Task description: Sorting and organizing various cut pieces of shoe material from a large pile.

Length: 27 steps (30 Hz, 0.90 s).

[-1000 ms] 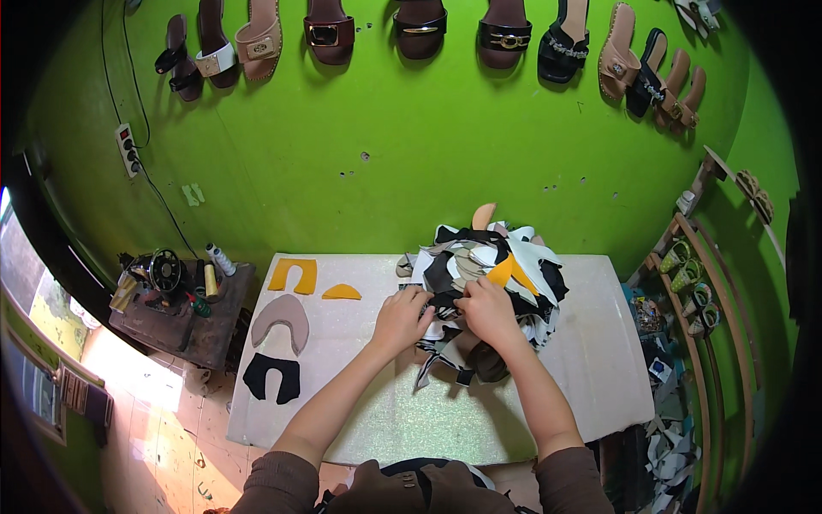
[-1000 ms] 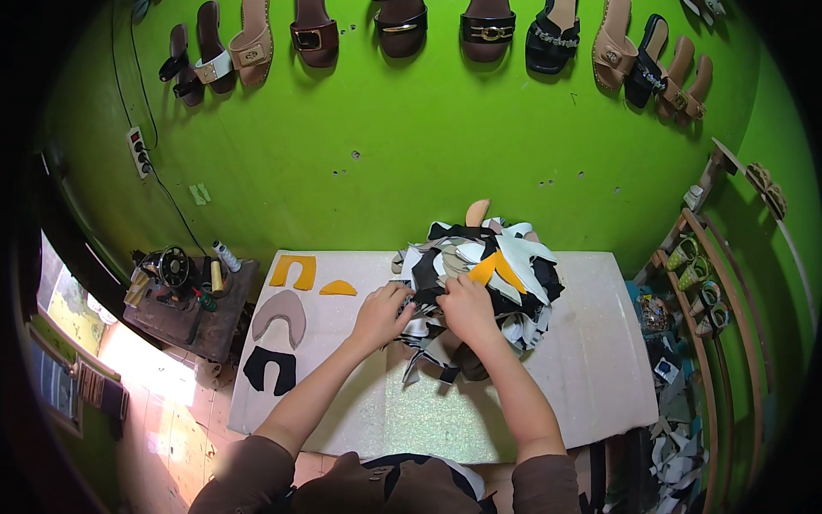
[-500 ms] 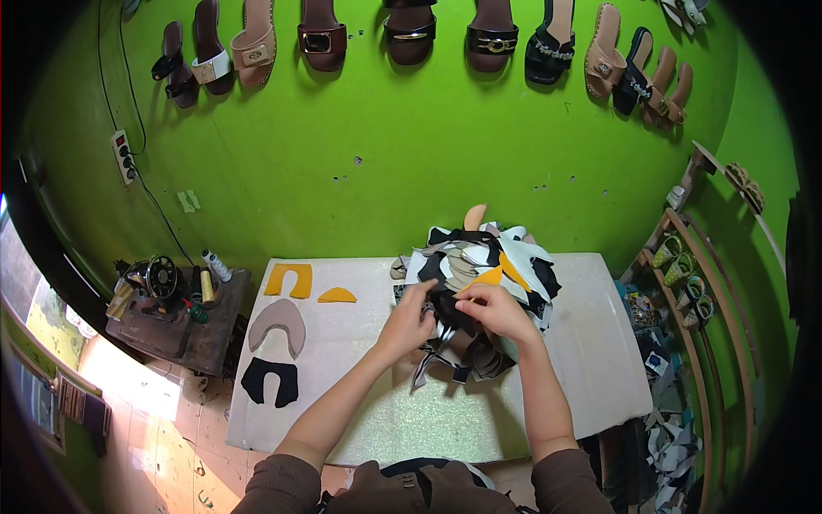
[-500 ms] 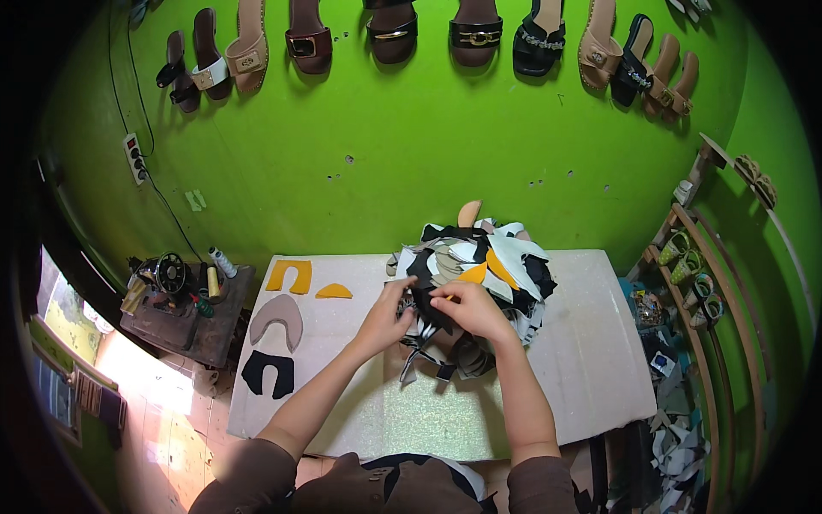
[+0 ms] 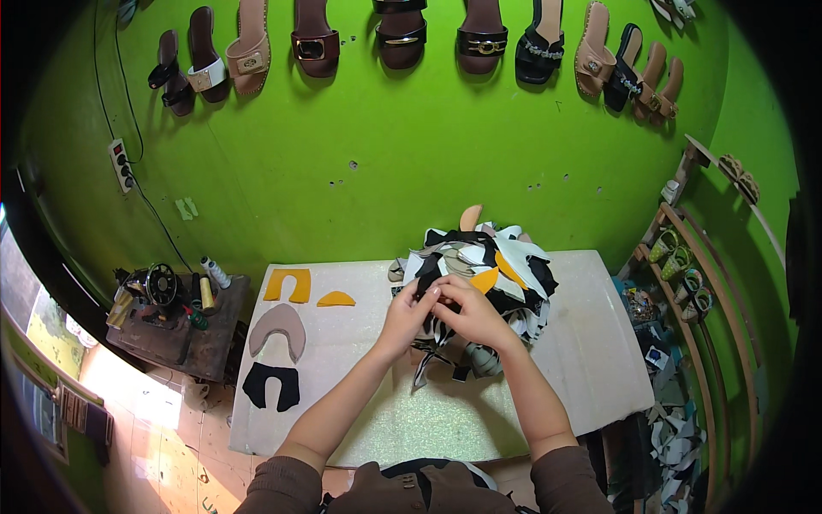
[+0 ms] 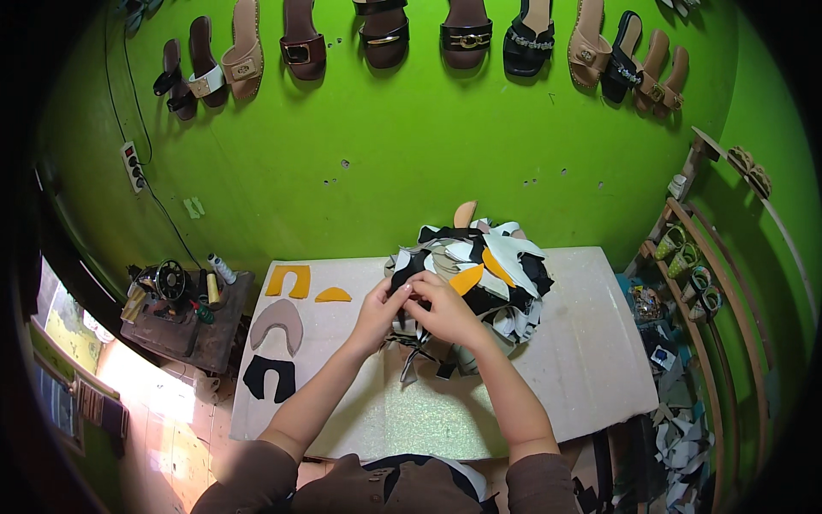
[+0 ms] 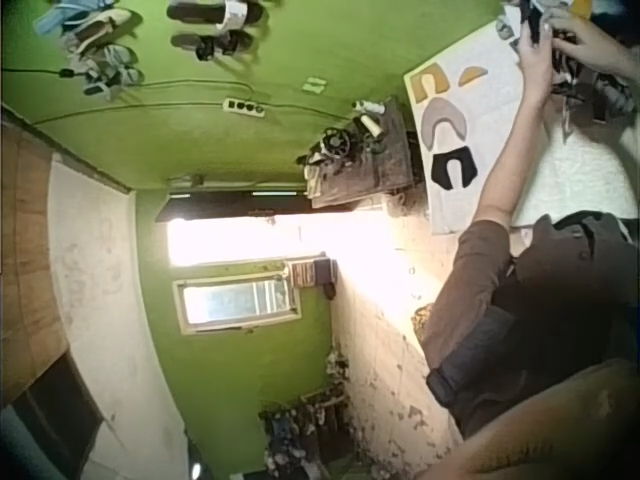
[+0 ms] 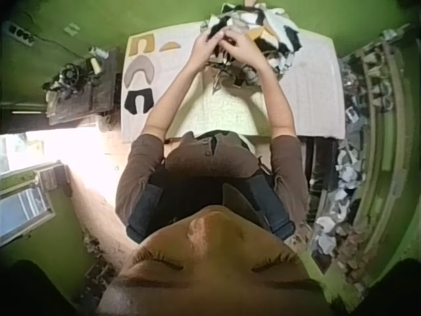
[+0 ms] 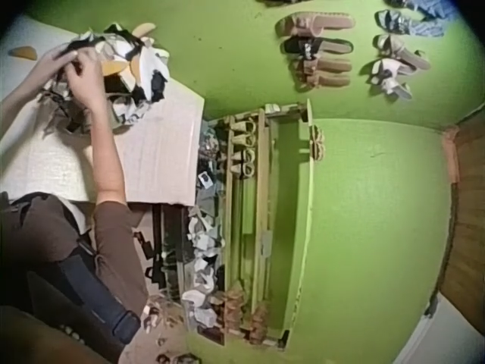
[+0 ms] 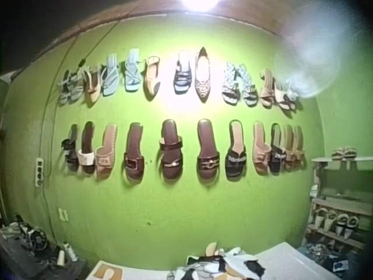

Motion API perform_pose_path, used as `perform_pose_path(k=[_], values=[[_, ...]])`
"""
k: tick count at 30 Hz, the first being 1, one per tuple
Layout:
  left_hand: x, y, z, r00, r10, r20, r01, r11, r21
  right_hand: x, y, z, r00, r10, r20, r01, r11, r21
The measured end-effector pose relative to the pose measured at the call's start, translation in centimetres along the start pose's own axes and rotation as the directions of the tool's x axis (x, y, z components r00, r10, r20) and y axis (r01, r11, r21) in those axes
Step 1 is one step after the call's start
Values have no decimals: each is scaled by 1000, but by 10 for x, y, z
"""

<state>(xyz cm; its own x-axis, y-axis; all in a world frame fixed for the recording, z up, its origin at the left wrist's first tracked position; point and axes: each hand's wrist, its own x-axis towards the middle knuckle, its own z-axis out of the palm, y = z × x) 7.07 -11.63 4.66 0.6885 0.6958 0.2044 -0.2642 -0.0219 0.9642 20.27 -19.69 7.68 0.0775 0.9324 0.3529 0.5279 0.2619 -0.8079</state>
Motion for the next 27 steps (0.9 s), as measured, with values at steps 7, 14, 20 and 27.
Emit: perform_pose_path(k=[7,14,20,27], values=[[5,22,-29,999,-39,4,39,998,51,3,2,-15,979,-140,-145,135,990,-46],[4,26,-23,996,78,-38,-69,976,209,4,27,13,999,35,11,-37,923,384],[-2,18,-47,981,-70,-179,84,994,74,-7,43,12,972,209,111,-217,974,69],[-11,-7,-70,978,-204,-34,169,880,-443,-16,33,3,960,271,-63,-262,956,129]])
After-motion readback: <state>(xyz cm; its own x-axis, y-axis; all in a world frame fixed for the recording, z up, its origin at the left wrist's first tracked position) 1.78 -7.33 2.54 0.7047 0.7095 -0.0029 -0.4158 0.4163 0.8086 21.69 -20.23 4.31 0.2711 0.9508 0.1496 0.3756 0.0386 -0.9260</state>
